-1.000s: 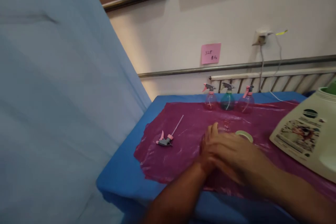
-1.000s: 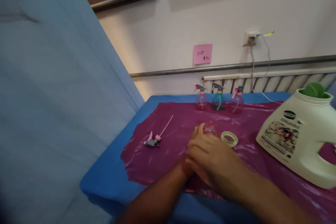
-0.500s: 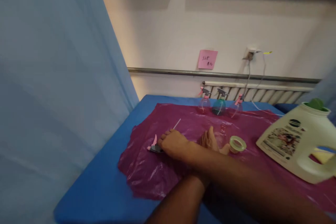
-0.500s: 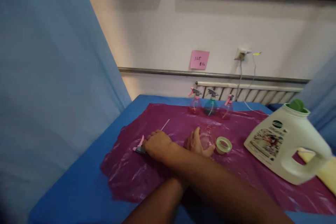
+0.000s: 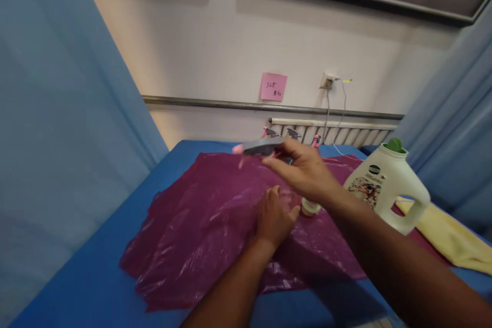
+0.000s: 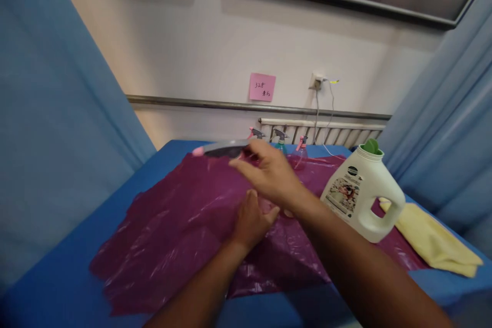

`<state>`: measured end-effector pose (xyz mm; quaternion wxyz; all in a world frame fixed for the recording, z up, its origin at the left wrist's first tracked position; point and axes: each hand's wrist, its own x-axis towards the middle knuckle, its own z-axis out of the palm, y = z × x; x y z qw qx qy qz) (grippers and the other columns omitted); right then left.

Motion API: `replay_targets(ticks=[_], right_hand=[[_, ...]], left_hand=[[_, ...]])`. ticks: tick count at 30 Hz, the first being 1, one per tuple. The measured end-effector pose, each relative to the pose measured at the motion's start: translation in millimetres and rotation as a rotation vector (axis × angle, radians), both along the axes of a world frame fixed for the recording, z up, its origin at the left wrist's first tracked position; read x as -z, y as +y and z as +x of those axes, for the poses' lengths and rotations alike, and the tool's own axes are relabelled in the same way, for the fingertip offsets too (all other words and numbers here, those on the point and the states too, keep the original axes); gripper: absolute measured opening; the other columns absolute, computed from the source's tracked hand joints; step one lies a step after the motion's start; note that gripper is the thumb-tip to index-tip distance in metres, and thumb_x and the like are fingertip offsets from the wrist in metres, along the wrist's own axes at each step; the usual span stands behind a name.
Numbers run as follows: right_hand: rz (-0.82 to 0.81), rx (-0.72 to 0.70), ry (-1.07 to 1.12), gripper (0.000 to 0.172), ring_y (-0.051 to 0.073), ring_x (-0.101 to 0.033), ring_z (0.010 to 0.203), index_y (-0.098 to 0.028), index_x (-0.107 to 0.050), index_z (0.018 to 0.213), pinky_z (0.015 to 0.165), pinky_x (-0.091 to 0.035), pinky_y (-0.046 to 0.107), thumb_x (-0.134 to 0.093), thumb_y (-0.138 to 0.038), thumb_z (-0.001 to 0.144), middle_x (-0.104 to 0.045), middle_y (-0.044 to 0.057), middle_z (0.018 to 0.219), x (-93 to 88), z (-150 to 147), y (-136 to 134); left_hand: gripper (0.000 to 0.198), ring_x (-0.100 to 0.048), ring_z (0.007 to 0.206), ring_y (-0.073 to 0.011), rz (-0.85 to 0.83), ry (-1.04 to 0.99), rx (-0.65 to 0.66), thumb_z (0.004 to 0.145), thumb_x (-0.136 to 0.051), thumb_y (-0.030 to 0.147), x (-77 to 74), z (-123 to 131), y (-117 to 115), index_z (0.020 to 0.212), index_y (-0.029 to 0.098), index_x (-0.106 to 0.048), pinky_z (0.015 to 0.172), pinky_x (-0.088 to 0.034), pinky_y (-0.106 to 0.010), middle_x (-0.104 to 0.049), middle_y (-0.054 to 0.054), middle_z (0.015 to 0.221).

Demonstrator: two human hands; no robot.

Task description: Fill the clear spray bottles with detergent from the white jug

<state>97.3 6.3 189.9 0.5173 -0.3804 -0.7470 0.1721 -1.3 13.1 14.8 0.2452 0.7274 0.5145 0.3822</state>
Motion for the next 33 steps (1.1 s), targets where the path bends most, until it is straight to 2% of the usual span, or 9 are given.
replay_targets(ticks=[2, 4, 6, 9, 13, 19, 22, 29, 33], right_hand=[[-0.12, 0.002, 0.188, 0.022, 0.018, -0.064, 0.082, -0.024, -0.073, 0.105, 0.077, -0.052, 0.033, -0.08, -0.043, 0.094, -0.071, -0.001, 0.09, -5.8, 29, -2], [-0.191, 0.023, 0.318, 0.033, 0.015, -0.061, 0.077, -0.023, -0.071, 0.101, 0.073, -0.051, 0.031, -0.087, -0.048, 0.087, -0.068, -0.003, 0.083, -4.5, 51, -3], [-0.224, 0.068, 0.398, 0.041, 0.013, -0.058, 0.072, -0.023, -0.068, 0.093, 0.07, -0.049, 0.029, -0.093, -0.052, 0.079, -0.063, -0.006, 0.077, 3.0, 66, -2], [-0.236, 0.11, 0.465, 0.045, 0.013, -0.058, 0.072, -0.023, -0.065, 0.09, 0.07, -0.049, 0.028, -0.094, -0.055, 0.077, -0.063, -0.006, 0.078, 18.5, 77, -1], [-0.246, 0.111, 0.496, 0.046, 0.013, -0.06, 0.074, -0.022, -0.068, 0.093, 0.071, -0.05, 0.028, -0.095, -0.056, 0.077, -0.066, -0.004, 0.08, 27.1, 80, 0], [-0.158, 0.103, 0.586, 0.038, 0.015, -0.065, 0.08, -0.025, -0.073, 0.094, 0.075, -0.053, 0.029, -0.097, -0.049, 0.078, -0.072, -0.002, 0.086, 13.4, 81, -2], [-0.166, 0.108, 0.583, 0.036, 0.015, -0.064, 0.078, -0.026, -0.074, 0.095, 0.073, -0.053, 0.029, -0.097, -0.049, 0.08, -0.071, -0.002, 0.085, 13.8, 81, 0], [-0.203, 0.135, 0.569, 0.039, 0.015, -0.063, 0.079, -0.024, -0.072, 0.097, 0.077, -0.052, 0.03, -0.096, -0.051, 0.08, -0.07, -0.002, 0.087, 26.7, 77, 7], [-0.266, 0.118, 0.535, 0.042, 0.016, -0.065, 0.081, -0.023, -0.072, 0.094, 0.079, -0.053, 0.032, -0.095, -0.055, 0.078, -0.073, -0.001, 0.087, 48.3, 72, 16]], left_hand=[[0.077, -0.057, 0.146, -0.0442, -0.044, 0.046, -0.013, 0.082, -0.082, 0.04, -5.2, 0, -1, 0.15, 0.018, -0.055, 0.124, -0.043, -0.057, -0.063, -0.023, 0.151], [0.08, -0.056, 0.149, -0.0438, -0.058, 0.058, 0.003, 0.084, -0.08, 0.042, -7.6, -1, -1, 0.155, 0.017, -0.052, 0.125, -0.043, -0.058, -0.06, -0.024, 0.157], [0.081, -0.055, 0.151, -0.0425, -0.044, 0.058, 0.014, 0.086, -0.078, 0.043, -8.0, -2, -1, 0.157, 0.018, -0.05, 0.125, -0.043, -0.056, -0.059, -0.023, 0.159], [0.08, -0.054, 0.152, -0.0413, -0.048, 0.071, 0.001, 0.086, -0.077, 0.043, -7.6, -2, 0, 0.157, 0.019, -0.05, 0.125, -0.044, -0.054, -0.059, -0.021, 0.159], [0.082, -0.053, 0.154, -0.039, -0.066, 0.08, -0.006, 0.085, -0.077, 0.041, -9.3, -1, 0, 0.158, 0.016, -0.049, 0.127, -0.042, -0.05, -0.058, -0.021, 0.16], [0.082, -0.054, 0.152, -0.0374, -0.091, 0.125, -0.017, 0.087, -0.076, 0.042, -12.9, 0, 0, 0.16, 0.016, -0.048, 0.128, -0.043, -0.047, -0.058, -0.018, 0.161], [0.082, -0.054, 0.153, -0.0372, -0.078, 0.12, -0.007, 0.088, -0.077, 0.042, -12.2, 0, 0, 0.16, 0.015, -0.047, 0.129, -0.042, -0.048, -0.058, -0.019, 0.161], [0.081, -0.055, 0.151, -0.0381, -0.051, 0.09, 0.014, 0.087, -0.078, 0.04, -9.0, 0, 1, 0.158, 0.014, -0.048, 0.128, -0.042, -0.051, -0.059, -0.019, 0.159], [0.079, -0.055, 0.15, -0.0393, -0.07, 0.095, -0.004, 0.086, -0.079, 0.038, -11.3, 1, 1, 0.156, 0.015, -0.05, 0.128, -0.042, -0.052, -0.06, -0.02, 0.157]])
